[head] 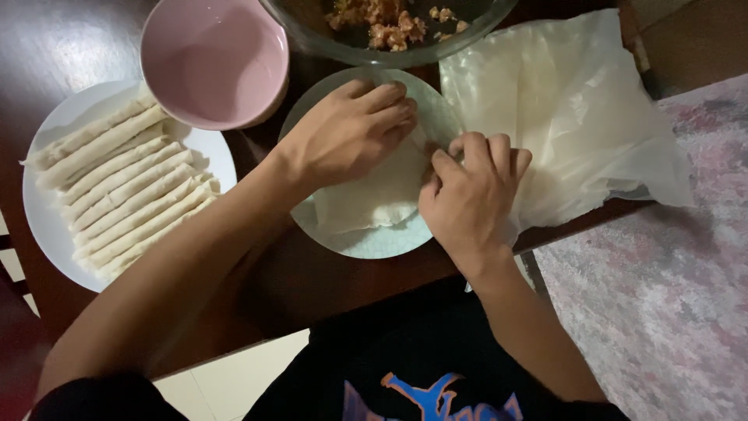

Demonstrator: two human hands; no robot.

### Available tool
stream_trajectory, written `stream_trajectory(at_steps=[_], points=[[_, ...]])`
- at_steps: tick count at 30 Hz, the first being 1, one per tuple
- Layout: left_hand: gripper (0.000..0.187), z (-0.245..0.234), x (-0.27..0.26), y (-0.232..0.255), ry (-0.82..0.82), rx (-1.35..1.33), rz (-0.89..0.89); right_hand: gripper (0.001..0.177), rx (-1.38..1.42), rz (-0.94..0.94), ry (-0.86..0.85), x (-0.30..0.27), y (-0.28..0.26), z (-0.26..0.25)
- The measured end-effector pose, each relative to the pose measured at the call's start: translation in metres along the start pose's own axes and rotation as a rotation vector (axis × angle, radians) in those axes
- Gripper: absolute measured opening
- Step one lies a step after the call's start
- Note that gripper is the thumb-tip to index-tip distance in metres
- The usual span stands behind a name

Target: The recorder is preparing spring rolls by placing meat filling on wrappers and rolling them up on a plate.

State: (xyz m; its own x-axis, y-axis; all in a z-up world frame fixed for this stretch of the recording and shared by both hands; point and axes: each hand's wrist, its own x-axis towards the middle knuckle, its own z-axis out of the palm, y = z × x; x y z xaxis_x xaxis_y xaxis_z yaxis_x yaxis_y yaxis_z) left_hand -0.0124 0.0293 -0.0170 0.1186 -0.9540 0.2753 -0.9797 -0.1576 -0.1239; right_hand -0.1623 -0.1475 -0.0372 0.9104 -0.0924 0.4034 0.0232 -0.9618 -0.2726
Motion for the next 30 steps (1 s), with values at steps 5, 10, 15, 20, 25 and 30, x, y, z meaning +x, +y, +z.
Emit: stream_trajectory(at_steps=[5,10,15,20,25,30], points=[[0.030,-0.004,0.003,0.003,-0.046,-0.018,-0.055,0.014,-0.013,-0.068,-0.061,0.005,-0.004,-0.014],[0.027,-0.003,0.004,0.002,-0.133,-0.045,-0.070,0.013,-0.049,-0.089,-0.135,0.006,-0.004,-0.019],[0.024,-0.009,0.009,-0.001,-0.106,0.089,0.045,0.015,0.211,-0.068,-0.125,0.012,0.013,-0.018],[0.021,-0.019,0.016,0.002,-0.088,0.212,0.083,0.019,0.192,-0.020,-0.091,0.011,0.031,-0.014],[0.017,-0.026,0.020,0.005,-0.109,0.259,0.111,0.015,0.154,-0.030,-0.085,0.011,0.025,-0.018],[0.026,-0.017,0.014,0.005,0.021,0.170,0.065,0.017,0.129,0.039,-0.058,0.005,0.016,-0.013]])
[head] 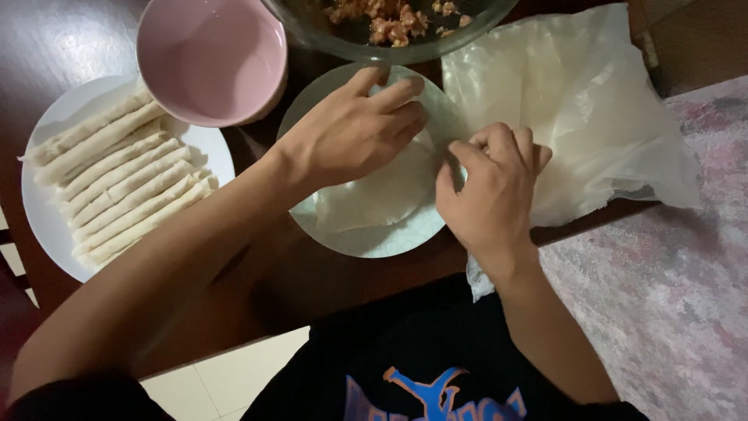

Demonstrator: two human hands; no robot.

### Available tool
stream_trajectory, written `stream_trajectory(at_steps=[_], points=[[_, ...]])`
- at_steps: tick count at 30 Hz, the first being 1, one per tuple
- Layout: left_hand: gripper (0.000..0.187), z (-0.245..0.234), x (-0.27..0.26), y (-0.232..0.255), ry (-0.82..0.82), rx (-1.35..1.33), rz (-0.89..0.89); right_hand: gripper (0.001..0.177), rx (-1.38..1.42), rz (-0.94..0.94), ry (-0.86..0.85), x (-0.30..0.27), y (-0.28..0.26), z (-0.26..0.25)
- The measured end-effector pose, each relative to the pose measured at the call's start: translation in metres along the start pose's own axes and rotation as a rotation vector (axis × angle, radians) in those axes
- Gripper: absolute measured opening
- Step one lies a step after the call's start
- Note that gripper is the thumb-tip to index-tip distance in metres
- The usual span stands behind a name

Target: The recorder is preparing spring rolls by placing meat filling on wrappers and rolling them up on a plate.

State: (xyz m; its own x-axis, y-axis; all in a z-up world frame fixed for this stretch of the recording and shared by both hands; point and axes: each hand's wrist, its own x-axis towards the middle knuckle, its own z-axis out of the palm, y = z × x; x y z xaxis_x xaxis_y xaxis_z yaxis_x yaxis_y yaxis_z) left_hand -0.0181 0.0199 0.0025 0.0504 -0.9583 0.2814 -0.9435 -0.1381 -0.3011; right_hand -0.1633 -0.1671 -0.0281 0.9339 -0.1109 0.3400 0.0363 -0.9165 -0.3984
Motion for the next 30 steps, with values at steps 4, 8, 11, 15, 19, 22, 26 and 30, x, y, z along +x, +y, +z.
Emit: stream_trajectory(at_steps=[4,8,11,15,19,22,26,30], points=[[0.031,0.007,0.001,0.007,-0.046,-0.091,-0.081,0.024,-0.041,0.072,0.022,-0.002,-0.006,0.008],[0.032,0.008,0.005,0.010,0.005,-0.191,-0.112,0.040,-0.080,0.131,0.019,-0.003,-0.007,0.012],[0.029,0.016,0.007,0.013,0.025,-0.267,-0.130,0.043,-0.022,0.184,-0.015,-0.004,-0.004,0.014],[0.013,0.021,0.010,0.014,0.044,-0.368,-0.176,0.042,0.071,0.199,-0.073,0.001,-0.003,0.009],[0.011,0.017,0.007,0.011,0.097,-0.391,-0.170,0.047,0.084,0.200,-0.046,-0.001,-0.001,0.011],[0.012,0.018,0.004,0.011,0.101,-0.388,-0.189,0.039,0.064,0.219,-0.092,-0.001,-0.001,0.012],[0.016,0.019,0.003,0.010,0.109,-0.350,-0.165,0.026,0.116,0.163,-0.024,-0.002,-0.002,0.011],[0.015,0.019,0.002,0.009,0.097,-0.294,-0.132,0.019,0.036,0.080,0.110,-0.003,-0.008,0.011]])
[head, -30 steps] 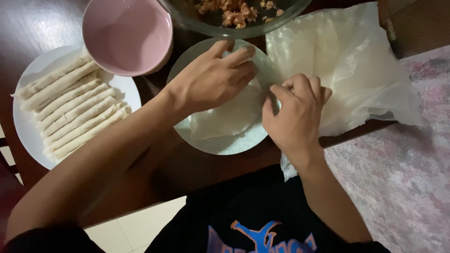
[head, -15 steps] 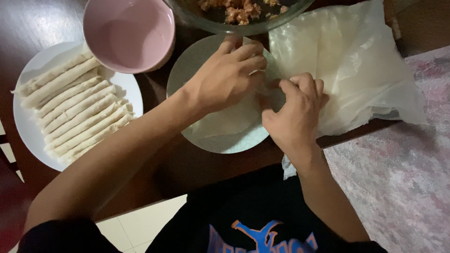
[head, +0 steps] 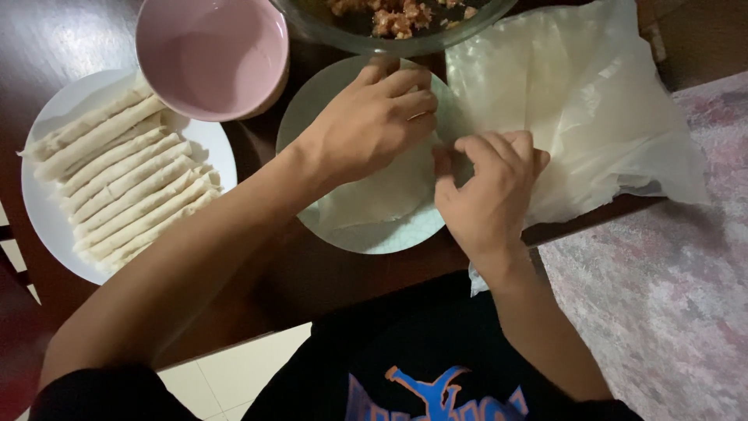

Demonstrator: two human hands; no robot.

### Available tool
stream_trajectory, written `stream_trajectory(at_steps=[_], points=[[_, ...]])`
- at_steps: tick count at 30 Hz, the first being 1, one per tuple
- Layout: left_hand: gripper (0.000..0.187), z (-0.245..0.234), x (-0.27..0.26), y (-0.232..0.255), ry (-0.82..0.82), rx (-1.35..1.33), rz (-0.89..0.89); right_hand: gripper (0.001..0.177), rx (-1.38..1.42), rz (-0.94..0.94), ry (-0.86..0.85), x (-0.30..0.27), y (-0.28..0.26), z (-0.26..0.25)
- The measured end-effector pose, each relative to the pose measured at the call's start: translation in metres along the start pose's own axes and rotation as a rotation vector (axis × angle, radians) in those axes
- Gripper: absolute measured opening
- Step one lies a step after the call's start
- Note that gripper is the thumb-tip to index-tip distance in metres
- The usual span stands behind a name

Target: The recorder is preparing spring rolls by placing meat filling on wrappers and rolling them up on a plate.

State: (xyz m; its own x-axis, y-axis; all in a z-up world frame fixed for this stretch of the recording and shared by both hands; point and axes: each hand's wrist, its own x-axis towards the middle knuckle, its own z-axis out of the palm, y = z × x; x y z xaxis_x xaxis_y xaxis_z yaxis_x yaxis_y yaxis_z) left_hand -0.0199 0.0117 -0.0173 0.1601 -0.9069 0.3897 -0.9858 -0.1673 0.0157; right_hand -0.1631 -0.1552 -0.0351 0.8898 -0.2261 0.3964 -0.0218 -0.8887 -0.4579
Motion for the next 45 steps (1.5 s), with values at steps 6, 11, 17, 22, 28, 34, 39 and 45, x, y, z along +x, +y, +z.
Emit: stream_trajectory(at_steps=[6,11,17,22,28,34,39,45], points=[[0.014,-0.005,0.002,0.000,-0.098,-0.006,-0.001,0.020,-0.002,-0.023,-0.011,-0.006,-0.006,-0.001],[0.022,0.000,-0.009,-0.004,-0.074,0.041,0.018,0.018,-0.117,-0.124,-0.065,-0.005,-0.011,-0.008],[0.033,-0.012,-0.011,-0.004,-0.126,0.144,0.047,0.011,-0.255,-0.188,-0.217,-0.003,-0.023,-0.024],[0.040,-0.012,-0.010,-0.001,-0.151,0.114,0.020,0.010,-0.313,-0.215,-0.231,-0.006,-0.019,-0.026],[0.043,-0.013,-0.008,0.001,-0.268,0.160,0.040,0.037,-0.179,-0.211,-0.211,0.004,-0.006,-0.025],[0.045,-0.037,-0.028,0.010,-0.079,-0.010,-0.213,0.033,-0.025,-0.234,-0.253,0.042,0.022,-0.017],[0.024,-0.069,-0.061,0.036,-0.067,-0.198,-0.884,0.034,0.109,-0.606,-0.367,0.087,0.034,0.004],[0.021,-0.063,-0.065,0.042,0.084,-0.156,-0.910,0.023,0.125,-0.664,-0.429,0.101,0.036,0.017]])
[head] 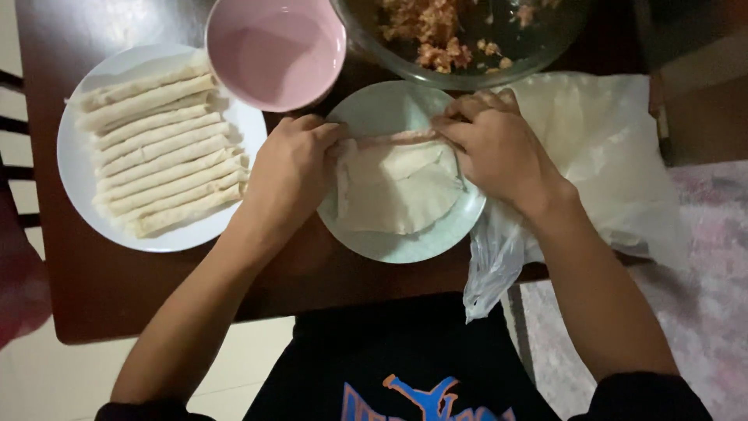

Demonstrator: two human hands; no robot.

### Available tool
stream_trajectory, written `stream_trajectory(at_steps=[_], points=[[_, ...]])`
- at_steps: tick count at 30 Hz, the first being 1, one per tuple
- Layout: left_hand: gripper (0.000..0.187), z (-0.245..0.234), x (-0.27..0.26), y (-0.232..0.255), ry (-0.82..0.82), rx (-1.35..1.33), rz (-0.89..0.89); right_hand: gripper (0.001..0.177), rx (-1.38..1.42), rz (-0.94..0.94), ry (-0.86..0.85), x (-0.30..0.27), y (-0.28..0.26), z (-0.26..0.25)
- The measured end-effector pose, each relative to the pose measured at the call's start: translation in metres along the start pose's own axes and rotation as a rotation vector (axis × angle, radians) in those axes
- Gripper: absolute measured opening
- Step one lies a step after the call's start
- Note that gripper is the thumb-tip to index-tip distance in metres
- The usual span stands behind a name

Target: The recorder is preparing spring rolls by placing meat filling on wrappers and rolling them up on a plate.

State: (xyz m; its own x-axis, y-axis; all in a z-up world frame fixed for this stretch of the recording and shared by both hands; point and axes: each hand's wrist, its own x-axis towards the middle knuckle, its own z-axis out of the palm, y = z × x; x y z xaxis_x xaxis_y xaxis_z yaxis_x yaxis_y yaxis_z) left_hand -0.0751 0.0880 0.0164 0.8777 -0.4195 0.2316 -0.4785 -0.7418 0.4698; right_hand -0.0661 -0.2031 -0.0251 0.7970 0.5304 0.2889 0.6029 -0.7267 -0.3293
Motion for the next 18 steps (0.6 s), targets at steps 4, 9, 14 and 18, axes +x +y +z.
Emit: stream_trajectory(at_steps=[4,9,14,18], points=[[0.017,0.007,0.001,0.004,0.019,0.021,-0.058,0.024,-0.015,-0.050,-0.005,0.003,0.004,0.001],[0.017,0.018,-0.002,0.006,0.028,0.139,-0.056,0.021,0.090,0.078,-0.065,0.007,-0.004,-0.004],[0.017,0.015,-0.003,0.012,0.006,0.148,-0.026,0.016,0.075,0.005,-0.027,0.003,0.000,0.001],[0.023,0.007,-0.004,0.024,0.035,0.025,-0.002,0.019,0.184,0.025,-0.039,0.004,-0.002,-0.009]])
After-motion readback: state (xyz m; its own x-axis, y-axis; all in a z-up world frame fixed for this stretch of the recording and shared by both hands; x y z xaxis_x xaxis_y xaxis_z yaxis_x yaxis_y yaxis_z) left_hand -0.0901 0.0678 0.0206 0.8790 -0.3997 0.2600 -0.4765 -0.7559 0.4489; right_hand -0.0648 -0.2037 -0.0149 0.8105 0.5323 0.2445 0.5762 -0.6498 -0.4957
